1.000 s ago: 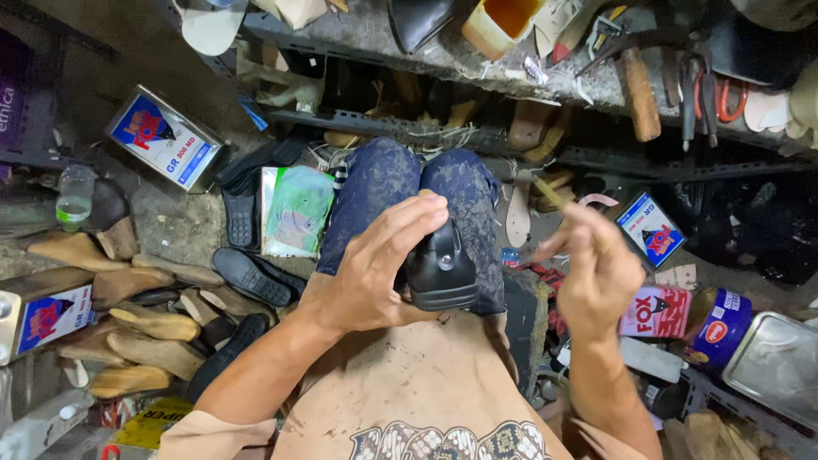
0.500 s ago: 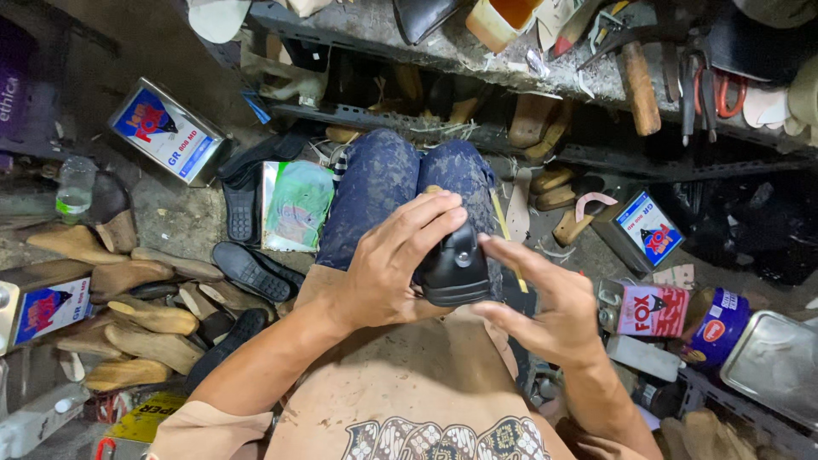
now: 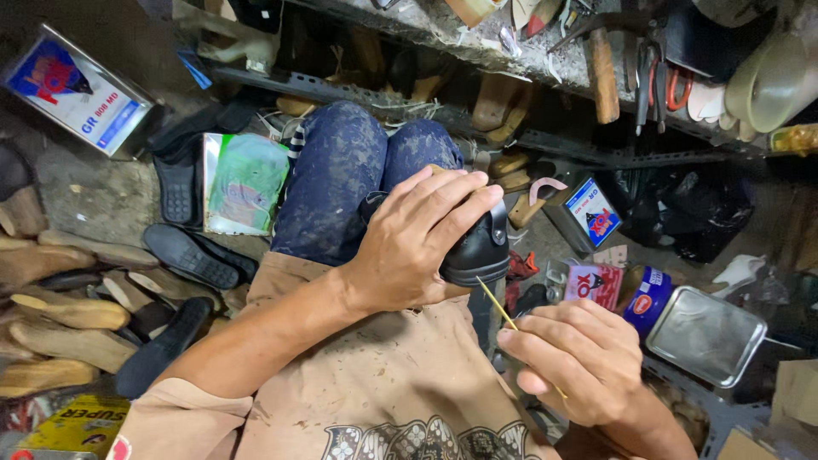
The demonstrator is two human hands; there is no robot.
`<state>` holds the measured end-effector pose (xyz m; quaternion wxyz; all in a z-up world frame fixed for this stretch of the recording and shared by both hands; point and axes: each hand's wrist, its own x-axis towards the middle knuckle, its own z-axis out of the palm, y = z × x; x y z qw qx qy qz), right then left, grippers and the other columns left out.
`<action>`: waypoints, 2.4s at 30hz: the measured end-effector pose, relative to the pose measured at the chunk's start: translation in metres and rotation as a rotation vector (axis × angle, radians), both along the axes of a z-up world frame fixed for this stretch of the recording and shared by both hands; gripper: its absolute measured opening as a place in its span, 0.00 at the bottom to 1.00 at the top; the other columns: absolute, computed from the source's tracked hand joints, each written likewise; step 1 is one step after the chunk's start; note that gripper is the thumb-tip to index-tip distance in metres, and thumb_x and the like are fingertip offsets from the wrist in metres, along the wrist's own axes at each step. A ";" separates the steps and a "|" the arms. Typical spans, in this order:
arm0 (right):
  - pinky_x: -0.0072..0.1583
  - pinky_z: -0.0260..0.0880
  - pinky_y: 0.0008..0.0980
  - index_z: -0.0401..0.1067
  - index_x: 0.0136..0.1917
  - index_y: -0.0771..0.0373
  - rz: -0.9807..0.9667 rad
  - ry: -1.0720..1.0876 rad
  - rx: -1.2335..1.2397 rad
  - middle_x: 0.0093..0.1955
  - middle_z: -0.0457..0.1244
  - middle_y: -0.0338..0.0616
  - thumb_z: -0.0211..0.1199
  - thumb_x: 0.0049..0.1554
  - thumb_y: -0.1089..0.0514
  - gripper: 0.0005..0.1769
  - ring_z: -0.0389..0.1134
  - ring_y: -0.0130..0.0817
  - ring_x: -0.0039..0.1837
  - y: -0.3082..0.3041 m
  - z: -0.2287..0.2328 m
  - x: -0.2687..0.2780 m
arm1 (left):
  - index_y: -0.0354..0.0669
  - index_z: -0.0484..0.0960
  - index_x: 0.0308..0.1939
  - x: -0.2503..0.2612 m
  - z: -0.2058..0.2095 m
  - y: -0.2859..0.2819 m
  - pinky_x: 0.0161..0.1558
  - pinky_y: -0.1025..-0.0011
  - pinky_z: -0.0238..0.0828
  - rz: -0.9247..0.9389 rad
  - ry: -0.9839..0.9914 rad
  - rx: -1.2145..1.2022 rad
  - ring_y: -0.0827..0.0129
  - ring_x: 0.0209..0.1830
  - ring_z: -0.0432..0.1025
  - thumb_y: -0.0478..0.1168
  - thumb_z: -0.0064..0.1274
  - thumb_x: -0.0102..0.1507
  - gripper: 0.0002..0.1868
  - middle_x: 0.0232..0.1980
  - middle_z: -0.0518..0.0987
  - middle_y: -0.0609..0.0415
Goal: The person sits on the floor and repairs a black shoe using a wooden shoe tree. They use a small stick to apply adhesive to the shoe's sole and upper, then use a hammer to tap the sole. The person also uses a knife to scrape the sole and a brush to clean the shoe.
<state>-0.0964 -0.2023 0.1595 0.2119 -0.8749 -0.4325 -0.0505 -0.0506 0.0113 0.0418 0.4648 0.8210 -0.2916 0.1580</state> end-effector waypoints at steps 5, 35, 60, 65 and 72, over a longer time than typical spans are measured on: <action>0.39 0.66 0.31 0.74 0.43 0.64 0.042 -0.014 0.004 0.38 0.69 0.44 0.43 0.66 0.49 0.23 0.71 0.37 0.38 0.017 0.000 0.014 | 0.40 0.67 0.71 -0.001 0.004 0.003 0.72 0.51 0.64 0.030 -0.030 0.032 0.52 0.70 0.72 0.68 0.26 0.69 0.41 0.69 0.73 0.43; 0.32 0.64 0.33 0.63 0.35 0.64 -0.146 -0.021 0.623 0.27 0.61 0.43 0.39 0.70 0.51 0.25 0.63 0.34 0.27 0.056 -0.061 0.016 | 0.33 0.68 0.66 -0.024 0.014 0.065 0.75 0.51 0.64 0.050 0.085 -0.007 0.47 0.72 0.71 0.59 0.51 0.68 0.35 0.69 0.73 0.36; 0.38 0.70 0.36 0.67 0.43 0.67 -0.218 0.360 0.850 0.34 0.65 0.45 0.40 0.70 0.55 0.20 0.67 0.39 0.33 0.086 -0.124 -0.004 | 0.41 0.67 0.63 -0.063 -0.006 0.119 0.73 0.44 0.73 0.134 0.228 -0.038 0.33 0.69 0.71 0.44 0.69 0.57 0.36 0.67 0.67 0.24; 0.37 0.70 0.35 0.67 0.41 0.66 -0.234 0.351 0.844 0.34 0.66 0.44 0.40 0.70 0.56 0.21 0.68 0.38 0.32 0.091 -0.125 -0.005 | 0.44 0.65 0.64 -0.070 -0.010 0.124 0.74 0.44 0.70 0.137 0.275 -0.047 0.32 0.71 0.69 0.43 0.69 0.56 0.37 0.68 0.67 0.23; 0.40 0.68 0.35 0.69 0.45 0.67 -0.244 0.446 0.834 0.37 0.68 0.47 0.41 0.70 0.56 0.19 0.70 0.38 0.34 0.086 -0.137 -0.006 | 0.46 0.64 0.64 -0.075 -0.017 0.133 0.75 0.44 0.70 0.171 0.288 -0.066 0.34 0.70 0.71 0.45 0.70 0.54 0.39 0.67 0.66 0.27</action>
